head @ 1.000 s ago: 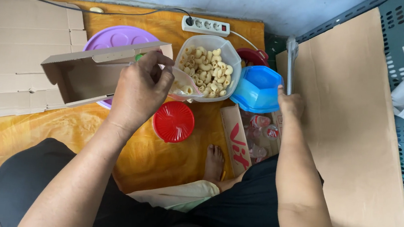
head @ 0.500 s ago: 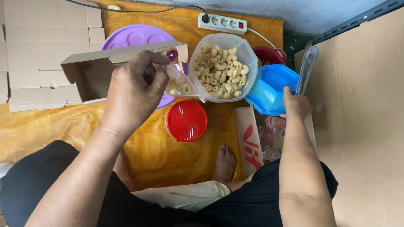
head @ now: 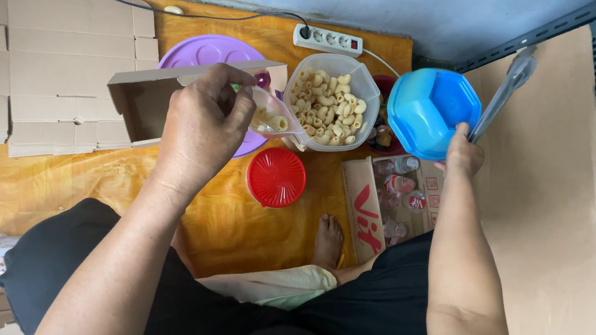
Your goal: The person uses tongs to transfer white and orange snacks from large plastic containers into small clear plastic bags. The filled bags are then placed into cardboard boxes. The person handles the containers, bags, tongs, and boxes throughout the process.
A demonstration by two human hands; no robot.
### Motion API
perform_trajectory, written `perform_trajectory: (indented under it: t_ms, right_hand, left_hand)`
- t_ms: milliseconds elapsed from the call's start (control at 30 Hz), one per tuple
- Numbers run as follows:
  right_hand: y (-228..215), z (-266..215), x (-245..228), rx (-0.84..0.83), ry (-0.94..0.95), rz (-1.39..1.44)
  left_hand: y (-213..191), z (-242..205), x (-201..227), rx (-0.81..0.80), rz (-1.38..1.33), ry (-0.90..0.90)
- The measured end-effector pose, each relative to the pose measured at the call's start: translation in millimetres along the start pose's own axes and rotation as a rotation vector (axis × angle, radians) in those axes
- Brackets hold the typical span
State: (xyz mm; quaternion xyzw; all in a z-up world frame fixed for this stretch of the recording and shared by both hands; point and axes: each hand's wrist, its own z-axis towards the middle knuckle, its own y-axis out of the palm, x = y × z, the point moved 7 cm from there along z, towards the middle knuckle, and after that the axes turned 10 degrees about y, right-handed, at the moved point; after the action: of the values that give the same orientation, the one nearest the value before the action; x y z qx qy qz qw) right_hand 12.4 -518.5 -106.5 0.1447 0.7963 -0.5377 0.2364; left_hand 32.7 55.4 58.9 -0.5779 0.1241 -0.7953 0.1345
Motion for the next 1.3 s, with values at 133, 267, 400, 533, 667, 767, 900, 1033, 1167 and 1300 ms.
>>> perform_trajectory:
  t_ms: [133,267,400,533,667,767,900,1033,1167,1300]
  right_hand:
    - [24,-42,-9,-0.084,-0.009,0.197]
    - [45,-118,-8,-0.154,-0.067,0.283]
    - [62,-191,-12,-0.261,-0.061,0.262]
    - [87,-208,-3,-0.384,-0.017,0.310]
    - [91,-237,-9,-0.453,0.015,0.341]
    - [84,-259,-16,-0.468,0.010,0.335]
    - [107,-244,-1,-0.464,0.027,0.281]
    - [108,-249,3,-0.469,-0.002,0.181]
    - [111,-225,9,-0.289,-0.113,-0.048]
    - [100,-217,5,-0.103,-0.251,-0.235]
  left_hand:
    - [-4,0,7,0.002,-0.019,0.010]
    - [-5,1,6,0.022,-0.019,-0.002]
    - [-9,0,11,0.030,-0.045,0.013]
    - [-12,0,12,0.028,-0.057,0.013]
    - [-11,1,11,0.028,-0.063,0.015]
    - [-9,1,11,0.020,-0.076,0.010]
    - [-8,1,11,0.012,-0.090,0.003]
    - [-7,2,10,0.005,-0.105,-0.003]
    - [-7,1,10,0.005,-0.110,-0.003]
    - [-9,1,10,0.006,-0.106,-0.001]
